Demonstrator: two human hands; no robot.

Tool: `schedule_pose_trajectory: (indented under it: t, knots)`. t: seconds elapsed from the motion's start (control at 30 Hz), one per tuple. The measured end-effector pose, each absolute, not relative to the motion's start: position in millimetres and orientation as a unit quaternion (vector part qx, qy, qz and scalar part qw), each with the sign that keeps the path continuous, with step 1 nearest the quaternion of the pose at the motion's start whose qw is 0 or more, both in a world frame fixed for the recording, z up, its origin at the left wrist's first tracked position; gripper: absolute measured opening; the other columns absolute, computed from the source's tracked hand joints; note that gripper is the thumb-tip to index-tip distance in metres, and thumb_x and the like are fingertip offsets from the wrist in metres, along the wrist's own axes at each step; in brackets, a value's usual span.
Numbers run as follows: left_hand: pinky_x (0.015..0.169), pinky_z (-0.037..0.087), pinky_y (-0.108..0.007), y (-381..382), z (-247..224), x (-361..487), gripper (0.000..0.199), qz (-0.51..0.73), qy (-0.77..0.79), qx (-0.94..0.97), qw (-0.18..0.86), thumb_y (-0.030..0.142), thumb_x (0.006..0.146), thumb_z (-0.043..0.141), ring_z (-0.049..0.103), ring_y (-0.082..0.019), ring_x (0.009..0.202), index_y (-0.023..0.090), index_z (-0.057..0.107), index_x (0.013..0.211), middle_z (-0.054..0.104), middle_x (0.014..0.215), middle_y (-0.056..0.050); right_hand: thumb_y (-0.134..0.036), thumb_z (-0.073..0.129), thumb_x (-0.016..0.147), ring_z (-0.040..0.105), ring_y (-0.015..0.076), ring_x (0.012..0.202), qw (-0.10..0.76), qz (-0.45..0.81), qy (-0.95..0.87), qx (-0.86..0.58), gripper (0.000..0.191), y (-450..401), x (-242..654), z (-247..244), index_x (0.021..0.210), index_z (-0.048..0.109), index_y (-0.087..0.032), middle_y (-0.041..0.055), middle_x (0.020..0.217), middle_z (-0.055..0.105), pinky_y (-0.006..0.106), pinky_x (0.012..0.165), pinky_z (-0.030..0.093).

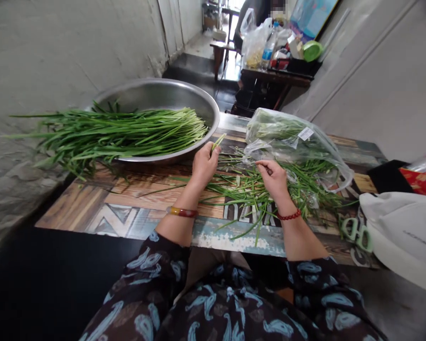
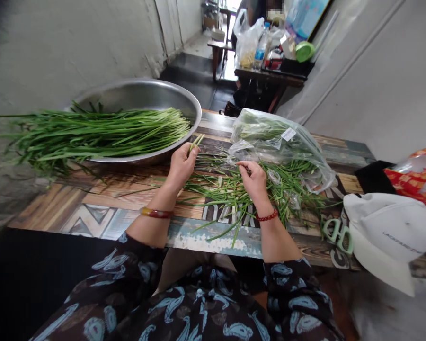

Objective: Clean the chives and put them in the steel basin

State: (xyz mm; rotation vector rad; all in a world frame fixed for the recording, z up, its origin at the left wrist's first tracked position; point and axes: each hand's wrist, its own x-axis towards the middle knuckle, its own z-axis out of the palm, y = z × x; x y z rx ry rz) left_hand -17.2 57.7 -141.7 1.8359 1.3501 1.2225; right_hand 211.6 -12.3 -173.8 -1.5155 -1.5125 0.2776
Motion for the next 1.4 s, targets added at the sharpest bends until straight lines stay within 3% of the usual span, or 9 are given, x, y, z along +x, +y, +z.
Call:
schedule_pose_trajectory:
  t: [0.23, 0.43, 0.57, 0.67, 0.87, 1.07, 1.3, 1.4]
  knots:
    - [0.059, 0.023, -0.027, 58, -144, -12, 0.029, 0.424, 0.505, 0.699, 0.276, 0.033, 0.092, 0.052, 0.035, -0.012, 0.059, 0.018, 0.052, 0.067, 0.04, 0.058, 0.003, -0.028, 0.056, 0.091, 0.067, 0.0231, 0.092, 0.323, 0.087, -0.731, -0.595, 0.024, 6, 212, -160, 0.101, 0.077, -0.021, 0.0082, 0.098, 0.075, 0.037, 0.086, 0.05]
    - [0.06, 0.023, -0.027, 56, -144, -11, 0.032, 0.406, 0.513, 0.701, 0.283, 0.03, 0.091, 0.052, 0.035, -0.013, 0.062, 0.019, 0.044, 0.063, 0.039, 0.059, 0.003, -0.026, 0.059, 0.088, 0.064, 0.0248, 0.091, 0.251, 0.009, -0.719, -0.648, 0.023, 43, 208, -173, 0.1, 0.078, -0.022, 0.0104, 0.098, 0.073, 0.039, 0.088, 0.048]
    - [0.061, 0.024, -0.028, 56, -145, -12, 0.028, 0.402, 0.511, 0.702, 0.291, 0.03, 0.091, 0.052, 0.038, -0.014, 0.064, 0.019, 0.045, 0.066, 0.043, 0.062, 0.002, -0.025, 0.061, 0.084, 0.062, 0.0245, 0.09, 0.228, -0.019, -0.701, -0.675, 0.017, 49, 210, -179, 0.09, 0.077, -0.022, 0.0096, 0.093, 0.07, 0.038, 0.087, 0.047]
    - [0.061, 0.024, -0.028, 57, -147, -12, 0.027, 0.4, 0.505, 0.706, 0.294, 0.03, 0.091, 0.051, 0.04, -0.014, 0.064, 0.019, 0.046, 0.067, 0.045, 0.063, 0.002, -0.023, 0.061, 0.082, 0.062, 0.0232, 0.088, 0.23, 0.003, -0.708, -0.668, 0.014, 45, 215, -178, 0.086, 0.074, -0.021, 0.0078, 0.09, 0.07, 0.035, 0.084, 0.047]
    - [0.061, 0.025, -0.028, 57, -150, -10, 0.027, 0.398, 0.503, 0.713, 0.283, 0.03, 0.091, 0.051, 0.039, -0.014, 0.063, 0.019, 0.047, 0.066, 0.045, 0.062, 0.002, -0.03, 0.054, 0.09, 0.065, 0.0232, 0.091, 0.236, 0.028, -0.722, -0.65, 0.023, 35, 212, -178, 0.097, 0.074, -0.022, 0.0078, 0.099, 0.074, 0.036, 0.085, 0.047]
    - [0.06, 0.024, -0.027, 57, -150, -10, 0.028, 0.409, 0.498, 0.713, 0.277, 0.029, 0.089, 0.053, 0.037, -0.013, 0.062, 0.018, 0.05, 0.064, 0.042, 0.059, 0.003, -0.024, 0.058, 0.084, 0.063, 0.0219, 0.08, 0.31, 0.038, -0.692, -0.651, 0.019, 30, 207, -182, 0.092, 0.075, -0.019, 0.0081, 0.089, 0.073, 0.035, 0.079, 0.049]
    - [0.063, 0.033, -0.025, 52, -152, -5, 0.023, 0.398, 0.462, 0.735, 0.296, 0.031, 0.089, 0.055, 0.049, -0.014, 0.064, 0.015, 0.068, 0.079, 0.059, 0.065, 0.0, -0.023, 0.057, 0.088, 0.064, 0.0198, 0.082, 0.395, 0.052, -0.715, -0.574, 0.017, -3, 203, -159, 0.096, 0.072, -0.021, 0.005, 0.089, 0.07, 0.035, 0.083, 0.051]
    - [0.067, 0.037, -0.025, 48, -153, -2, 0.021, 0.381, 0.42, 0.765, 0.305, 0.03, 0.088, 0.059, 0.056, -0.015, 0.069, 0.015, 0.074, 0.088, 0.068, 0.074, -0.002, -0.023, 0.055, 0.091, 0.063, 0.0184, 0.08, 0.422, 0.066, -0.716, -0.552, 0.018, -18, 197, -151, 0.099, 0.071, -0.02, 0.0052, 0.088, 0.068, 0.032, 0.077, 0.052]
